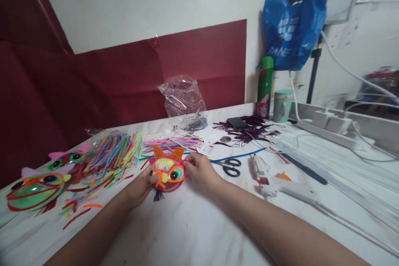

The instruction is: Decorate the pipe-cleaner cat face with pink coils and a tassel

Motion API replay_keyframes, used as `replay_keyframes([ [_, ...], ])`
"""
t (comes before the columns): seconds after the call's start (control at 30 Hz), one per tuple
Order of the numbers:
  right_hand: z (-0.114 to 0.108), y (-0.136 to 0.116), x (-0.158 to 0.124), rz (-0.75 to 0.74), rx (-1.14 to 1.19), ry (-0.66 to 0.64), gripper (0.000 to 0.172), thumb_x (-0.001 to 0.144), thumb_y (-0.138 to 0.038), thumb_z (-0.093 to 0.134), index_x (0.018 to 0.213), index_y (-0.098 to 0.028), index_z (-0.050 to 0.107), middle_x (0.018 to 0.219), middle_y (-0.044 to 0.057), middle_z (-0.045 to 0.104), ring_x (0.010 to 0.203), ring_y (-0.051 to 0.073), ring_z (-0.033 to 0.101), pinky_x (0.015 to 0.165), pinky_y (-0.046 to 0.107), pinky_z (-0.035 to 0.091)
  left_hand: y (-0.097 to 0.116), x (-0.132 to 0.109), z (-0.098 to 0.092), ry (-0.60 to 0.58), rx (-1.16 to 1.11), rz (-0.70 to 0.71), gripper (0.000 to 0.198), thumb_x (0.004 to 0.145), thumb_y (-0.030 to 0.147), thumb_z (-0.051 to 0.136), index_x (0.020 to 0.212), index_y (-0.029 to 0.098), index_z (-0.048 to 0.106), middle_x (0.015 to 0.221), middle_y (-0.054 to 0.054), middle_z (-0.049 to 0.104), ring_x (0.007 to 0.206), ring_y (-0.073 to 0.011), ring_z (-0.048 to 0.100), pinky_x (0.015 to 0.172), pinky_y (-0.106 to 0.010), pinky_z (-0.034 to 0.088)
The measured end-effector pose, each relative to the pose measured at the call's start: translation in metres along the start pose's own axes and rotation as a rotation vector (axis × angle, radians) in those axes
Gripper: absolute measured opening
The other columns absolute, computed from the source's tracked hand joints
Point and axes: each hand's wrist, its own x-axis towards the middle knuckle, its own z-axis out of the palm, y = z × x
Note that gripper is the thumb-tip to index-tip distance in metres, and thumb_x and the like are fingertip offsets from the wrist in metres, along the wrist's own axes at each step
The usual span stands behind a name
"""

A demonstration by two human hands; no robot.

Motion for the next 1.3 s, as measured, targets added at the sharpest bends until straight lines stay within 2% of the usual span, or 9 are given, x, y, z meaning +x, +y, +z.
replay_keyframes([
  [0.17,-0.004,-0.002,0.000,-0.031,-0.079,-0.006,0.017,0.071,-0.025,0.056,0.057,-0.019,0.047,0.052,-0.005,0.047,0.050,0.010,0.040,0.049,0.023,0.031,0.000,-0.002,0.007,-0.017,0.016,-0.001,0.057,0.065,0.021,0.070,0.117,0.018,0.046,0.106,-0.010,0.066,0.102,-0.0253,0.060,0.093,-0.041,0.044],
  [0.5,-0.005,0.003,0.001,-0.049,-0.174,-0.015,0.017,0.072,-0.026,0.053,0.059,-0.018,0.046,0.054,-0.005,0.045,0.051,0.010,0.038,0.050,0.022,0.030,0.001,-0.002,0.009,-0.029,0.008,0.012,0.063,0.062,0.020,0.072,0.119,0.016,0.045,0.107,-0.012,0.065,0.099,-0.0254,0.061,0.089,-0.041,0.046],
  [0.8,-0.004,0.006,0.000,-0.028,-0.150,-0.026,0.017,0.074,-0.032,0.051,0.065,-0.018,0.050,0.056,-0.003,0.048,0.053,0.012,0.042,0.050,0.024,0.033,-0.004,-0.002,0.012,-0.017,-0.023,0.048,0.062,0.061,0.017,0.072,0.117,0.017,0.045,0.109,-0.011,0.064,0.099,-0.0229,0.061,0.090,-0.038,0.045],
  [1.0,-0.004,0.006,0.000,-0.026,-0.141,-0.019,0.018,0.073,-0.033,0.051,0.063,-0.018,0.048,0.056,-0.003,0.047,0.054,0.011,0.042,0.051,0.024,0.032,0.000,-0.004,0.012,-0.004,0.022,0.004,0.062,0.062,0.018,0.072,0.117,0.017,0.045,0.103,-0.010,0.066,0.090,-0.0222,0.064,0.083,-0.035,0.049],
  [1.17,-0.003,0.005,0.000,-0.013,-0.117,-0.012,0.018,0.072,-0.033,0.052,0.062,-0.018,0.048,0.055,-0.004,0.046,0.052,0.010,0.040,0.049,0.023,0.031,0.002,-0.004,0.012,0.004,0.013,-0.002,0.061,0.059,0.021,0.074,0.114,0.017,0.047,0.105,-0.011,0.065,0.100,-0.0259,0.061,0.085,-0.037,0.049],
  [1.3,-0.003,0.006,0.002,0.033,-0.088,-0.019,0.017,0.071,-0.031,0.055,0.062,-0.018,0.049,0.056,-0.004,0.048,0.052,0.010,0.041,0.049,0.022,0.032,0.000,-0.003,0.010,-0.024,0.008,0.003,0.058,0.062,0.020,0.072,0.114,0.017,0.047,0.110,-0.011,0.064,0.100,-0.0243,0.061,0.087,-0.036,0.048],
])
